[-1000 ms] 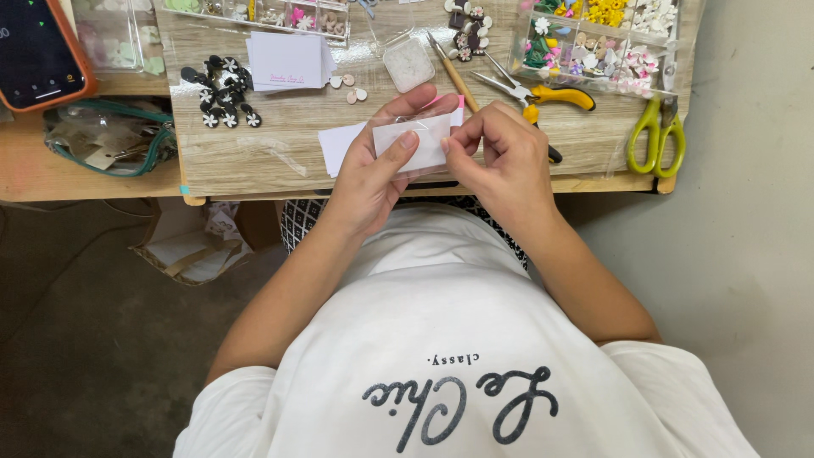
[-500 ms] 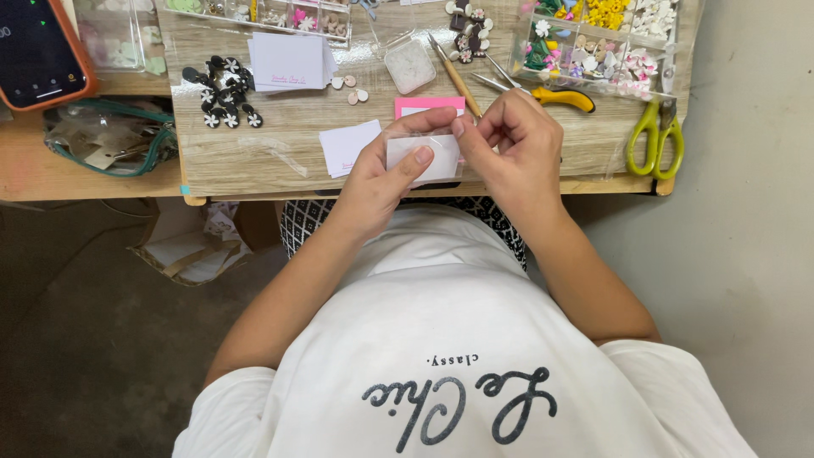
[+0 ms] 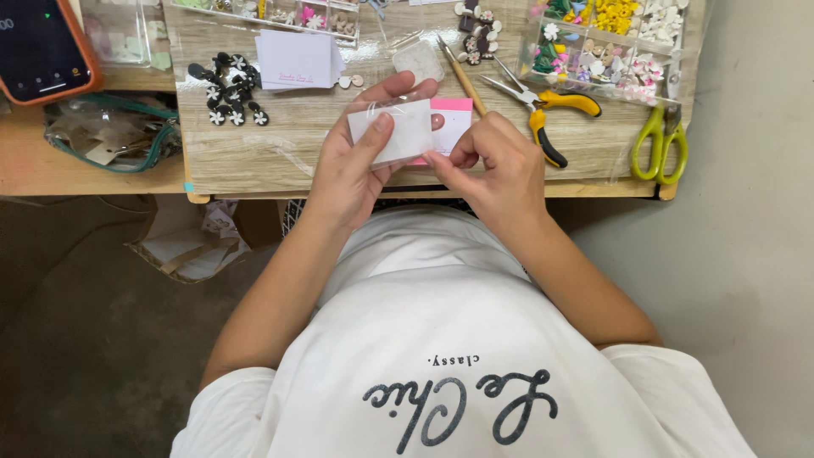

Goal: The person places small earrings onto white display cards, then slides each card into a clear plastic bag. They seal the bags and set the packaged earrings aside on the table.

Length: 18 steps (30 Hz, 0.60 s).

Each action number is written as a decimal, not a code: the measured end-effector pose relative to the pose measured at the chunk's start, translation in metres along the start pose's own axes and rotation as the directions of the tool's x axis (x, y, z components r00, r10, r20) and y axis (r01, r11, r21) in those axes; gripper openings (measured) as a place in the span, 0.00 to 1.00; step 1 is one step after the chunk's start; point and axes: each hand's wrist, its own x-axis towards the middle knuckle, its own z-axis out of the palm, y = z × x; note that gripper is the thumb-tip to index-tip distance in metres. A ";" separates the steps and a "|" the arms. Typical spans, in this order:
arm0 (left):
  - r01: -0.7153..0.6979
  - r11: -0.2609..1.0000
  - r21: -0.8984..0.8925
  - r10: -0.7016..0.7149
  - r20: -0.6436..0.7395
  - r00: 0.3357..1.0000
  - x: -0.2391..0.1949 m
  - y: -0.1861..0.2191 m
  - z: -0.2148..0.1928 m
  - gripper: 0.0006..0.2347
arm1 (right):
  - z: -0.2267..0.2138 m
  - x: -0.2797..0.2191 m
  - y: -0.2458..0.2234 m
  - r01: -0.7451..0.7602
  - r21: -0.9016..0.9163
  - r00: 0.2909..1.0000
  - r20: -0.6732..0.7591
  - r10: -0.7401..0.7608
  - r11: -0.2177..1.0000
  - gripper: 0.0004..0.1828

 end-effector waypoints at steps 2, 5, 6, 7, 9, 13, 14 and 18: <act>-0.025 0.999 -0.023 0.025 -0.005 1.000 -0.003 0.007 -0.005 0.24 | 0.005 0.009 -0.010 0.085 0.003 0.996 -0.016 -0.085 0.996 0.16; -0.100 0.994 -0.035 0.100 -0.011 0.995 -0.011 0.018 -0.014 0.23 | 0.014 0.025 -0.034 0.192 0.003 0.981 0.015 -0.192 0.981 0.13; -0.155 0.988 -0.025 0.155 -0.010 0.988 -0.013 0.023 -0.017 0.22 | 0.018 0.033 -0.043 0.220 0.001 0.974 0.063 -0.220 0.975 0.19; -0.163 0.986 -0.021 0.162 -0.015 0.987 -0.018 0.030 -0.018 0.22 | 0.026 0.040 -0.046 0.227 0.007 0.972 0.064 -0.227 0.974 0.19; -0.194 0.971 0.139 0.203 -0.056 0.978 -0.030 0.045 -0.022 0.36 | 0.046 0.054 -0.053 0.119 0.271 0.970 0.175 -0.170 0.955 0.27; -0.306 0.931 0.199 0.303 0.048 0.952 -0.054 0.066 -0.043 0.39 | 0.080 0.077 -0.073 0.096 0.361 0.959 0.215 -0.183 0.927 0.32; -0.364 0.895 0.259 0.370 0.028 0.929 -0.057 0.068 -0.048 0.38 | 0.087 0.080 -0.077 0.085 0.387 0.951 0.244 -0.191 0.918 0.30; -0.408 0.830 0.380 0.457 -0.044 0.888 -0.074 0.086 -0.069 0.38 | 0.116 0.096 -0.099 -0.023 0.439 0.920 0.361 -0.153 0.898 0.22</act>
